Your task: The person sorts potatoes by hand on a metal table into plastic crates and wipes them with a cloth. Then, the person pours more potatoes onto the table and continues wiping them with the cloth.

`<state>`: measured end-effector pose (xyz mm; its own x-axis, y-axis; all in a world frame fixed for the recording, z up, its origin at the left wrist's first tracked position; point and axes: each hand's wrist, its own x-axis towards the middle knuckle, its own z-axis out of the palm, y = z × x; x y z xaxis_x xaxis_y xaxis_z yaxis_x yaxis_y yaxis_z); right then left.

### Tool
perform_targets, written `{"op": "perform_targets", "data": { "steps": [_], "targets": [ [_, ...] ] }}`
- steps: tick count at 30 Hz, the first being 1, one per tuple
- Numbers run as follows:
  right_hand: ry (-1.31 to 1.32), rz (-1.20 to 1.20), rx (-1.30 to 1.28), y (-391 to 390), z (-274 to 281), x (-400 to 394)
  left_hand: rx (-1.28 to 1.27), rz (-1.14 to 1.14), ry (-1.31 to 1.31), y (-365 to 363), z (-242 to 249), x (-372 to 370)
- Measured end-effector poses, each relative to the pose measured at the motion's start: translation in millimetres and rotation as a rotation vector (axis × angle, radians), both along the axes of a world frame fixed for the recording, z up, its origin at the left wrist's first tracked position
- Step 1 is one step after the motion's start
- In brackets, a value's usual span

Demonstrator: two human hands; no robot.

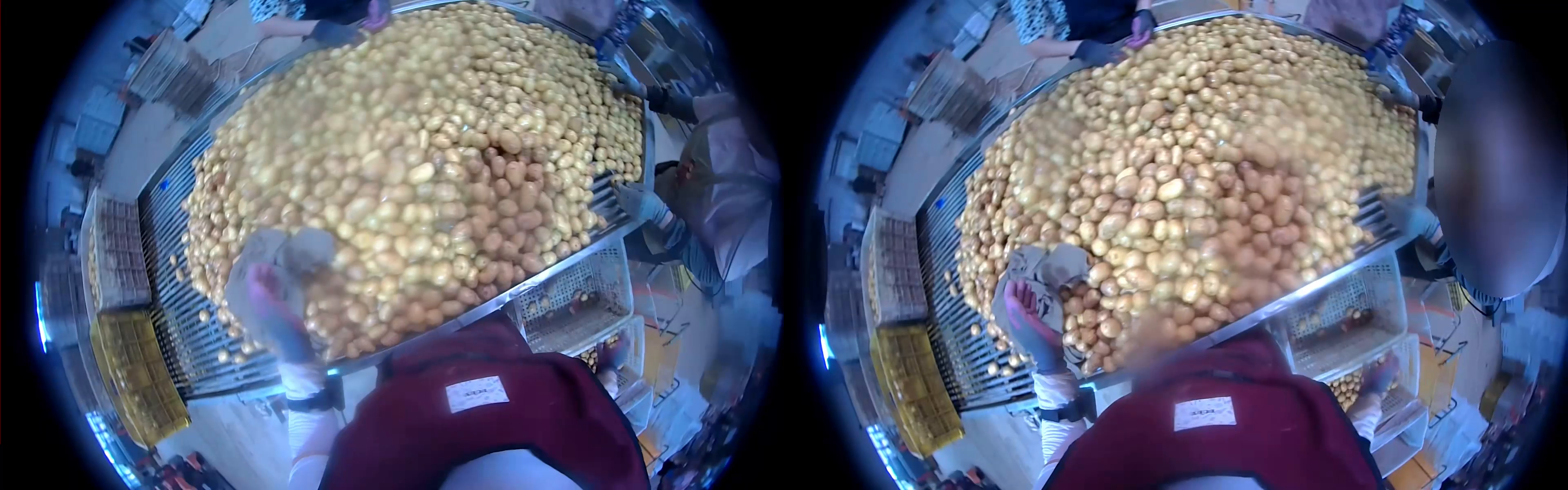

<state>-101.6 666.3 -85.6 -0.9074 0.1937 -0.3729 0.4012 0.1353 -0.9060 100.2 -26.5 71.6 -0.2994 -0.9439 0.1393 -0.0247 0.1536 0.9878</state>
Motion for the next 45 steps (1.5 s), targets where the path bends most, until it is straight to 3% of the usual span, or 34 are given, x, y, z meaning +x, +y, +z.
{"op": "perform_targets", "data": {
  "steps": [2,5,6,8,11,14,15,18,20,21,24,27,30,32,34,36,37,39,42,45],
  "targets": [
    [0.129,0.252,0.047,-156.3,68.0,-44.5,-0.032,0.079,0.005,-3.3,-15.0,34.2],
    [0.383,0.84,0.121,-354.9,143.4,-48.4,-0.01,0.193,-0.036,21.4,-23.7,74.6],
    [0.954,1.13,0.245,-389.7,136.0,-45.9,-0.01,0.211,-0.044,26.3,-26.0,84.0],
    [1.048,1.453,0.282,-460.8,141.5,-26.6,0.001,0.286,-0.03,36.5,-33.7,103.6],
    [1.185,1.703,0.321,-510.0,125.2,-13.5,-0.067,0.281,-0.144,51.8,-43.4,135.3],
    [1.12,1.559,0.167,-519.1,118.7,-20.2,-0.008,0.138,-0.309,88.5,-45.8,144.7],
    [1.049,1.545,0.167,-517.6,126.7,-21.7,-0.111,0.061,-0.446,96.5,-42.4,142.3],
    [1.014,1.771,0.198,-489.9,150.1,-4.6,-0.376,-0.131,-0.806,115.9,-41.1,129.2],
    [0.995,1.872,0.383,-470.1,120.2,16.7,-0.524,-0.185,-0.975,121.2,-51.9,123.6],
    [0.985,1.911,0.481,-466.2,110.2,21.4,-0.632,-0.164,-1.019,116.5,-66.2,127.1],
    [1.022,1.921,0.537,-467.7,122.0,23.8,-0.366,-0.136,-0.792,102.0,-65.6,120.5],
    [0.819,1.787,0.216,-462.7,133.0,13.3,-0.128,-0.091,-0.555,93.9,-24.6,92.0],
    [0.108,1.696,-0.094,-465.8,142.5,9.1,-0.489,-0.405,-0.966,67.7,-37.6,93.9],
    [0.261,1.667,-0.271,-461.9,120.8,0.3,-0.683,-0.287,-1.027,71.4,-45.3,90.8],
    [-0.077,1.583,-0.658,-448.9,110.8,-12.6,-0.738,-0.189,-0.991,74.4,-45.0,80.6],
    [-0.892,1.286,-1.238,-439.5,137.8,-22.1,-0.626,-0.109,-0.878,77.3,-36.8,74.6],
    [-0.858,1.205,-1.225,-428.9,138.2,-22.7,-0.513,-0.117,-0.868,71.7,-49.4,79.5],
    [-0.325,1.276,-0.993,-418.7,157.3,-9.3,-0.437,-0.126,-0.854,65.1,-58.9,81.1],
    [-0.201,1.288,-0.94,-410.0,156.5,-12.0,-0.521,-0.185,-0.728,60.9,-63.0,86.0],
    [-0.46,1.173,-1.11,-408.3,148.3,-14.0,-0.567,-0.208,-0.68,60.5,-67.4,88.4]
  ]
}}
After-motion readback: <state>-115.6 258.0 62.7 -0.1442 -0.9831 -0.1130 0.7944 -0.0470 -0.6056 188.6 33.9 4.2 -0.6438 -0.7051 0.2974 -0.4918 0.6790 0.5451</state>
